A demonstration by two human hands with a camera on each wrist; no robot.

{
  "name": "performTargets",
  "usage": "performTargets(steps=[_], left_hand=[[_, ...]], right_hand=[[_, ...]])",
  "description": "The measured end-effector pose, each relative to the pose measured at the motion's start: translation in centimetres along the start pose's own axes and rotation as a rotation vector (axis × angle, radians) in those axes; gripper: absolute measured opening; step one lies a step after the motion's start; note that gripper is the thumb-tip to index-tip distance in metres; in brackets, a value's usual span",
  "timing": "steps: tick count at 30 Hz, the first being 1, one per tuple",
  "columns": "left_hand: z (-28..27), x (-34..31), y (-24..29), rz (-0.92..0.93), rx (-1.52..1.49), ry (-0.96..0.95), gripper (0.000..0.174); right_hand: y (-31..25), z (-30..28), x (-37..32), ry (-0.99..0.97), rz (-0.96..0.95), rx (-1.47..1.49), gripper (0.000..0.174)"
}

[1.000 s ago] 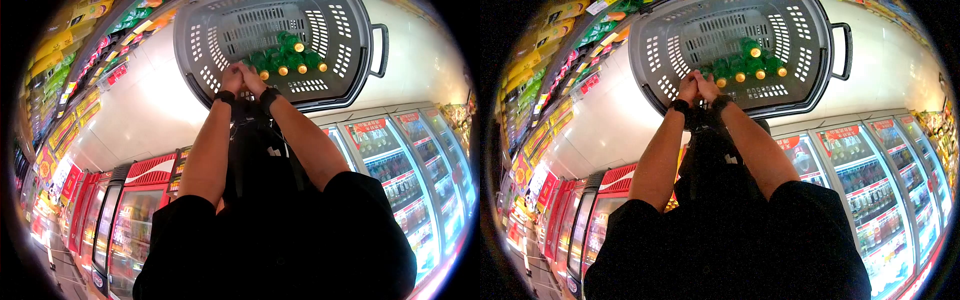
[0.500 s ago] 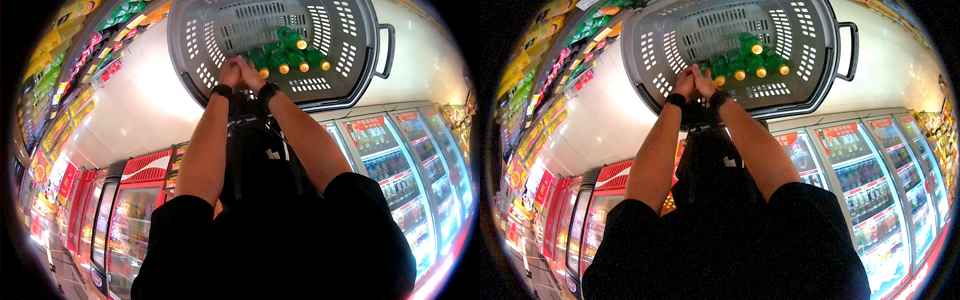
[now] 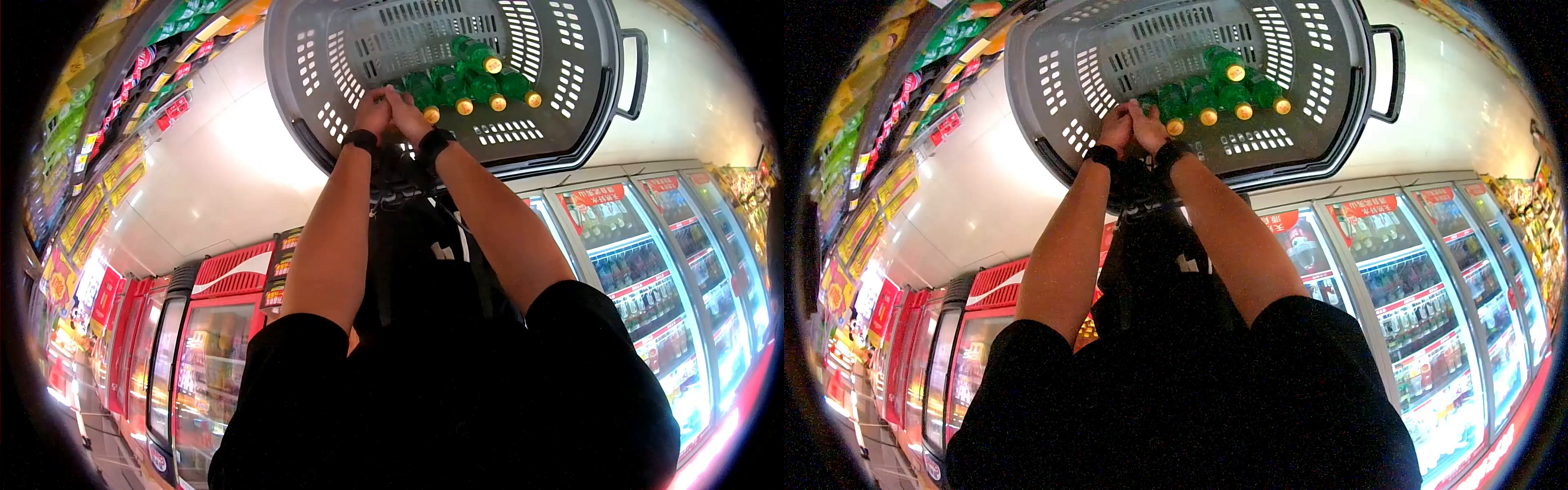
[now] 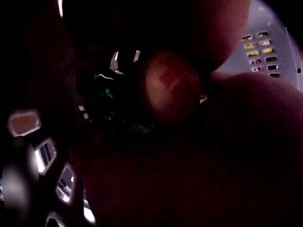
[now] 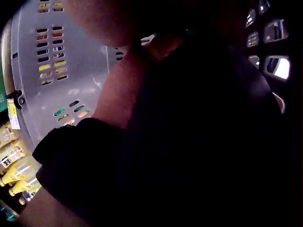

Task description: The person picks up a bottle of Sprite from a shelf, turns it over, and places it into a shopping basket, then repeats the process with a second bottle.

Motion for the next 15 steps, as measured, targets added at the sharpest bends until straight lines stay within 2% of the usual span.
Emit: performTargets(steps=[6,9,12,14,15], left_hand=[[0.3,-0.2,0.0,0.036,0.051,0.003,0.037],[0.3,0.5,-1.0,0.049,0.078,0.013,0.034],[0.1,2.4,-3.5,0.144,0.115,-0.021,0.033],[-0.2,3.7,-5.3,0.112,0.165,-0.013,0.033],[-0.4,4.7,-6.7,0.097,0.191,-0.008,0.034]], right_hand=[[0.8,-0.4,0.5,0.091,0.029,-0.054,0.118],[0.2,-0.2,-0.9,0.021,0.139,0.077,0.100],[2.1,0.0,1.5,-0.013,0.037,0.093,0.085],[2.2,0.3,1.3,0.003,0.018,0.118,0.074],[2.0,0.3,0.8,0.012,0.013,0.100,0.077]])
Point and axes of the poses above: each hand's wrist, its own x-axis towards the middle knuckle, its own z-axis out of the palm, y = z × x, the point moved 5 cm from there along x, towards the middle knuckle, and after that the axes turned 10 degrees about z, right-handed, at the moved point
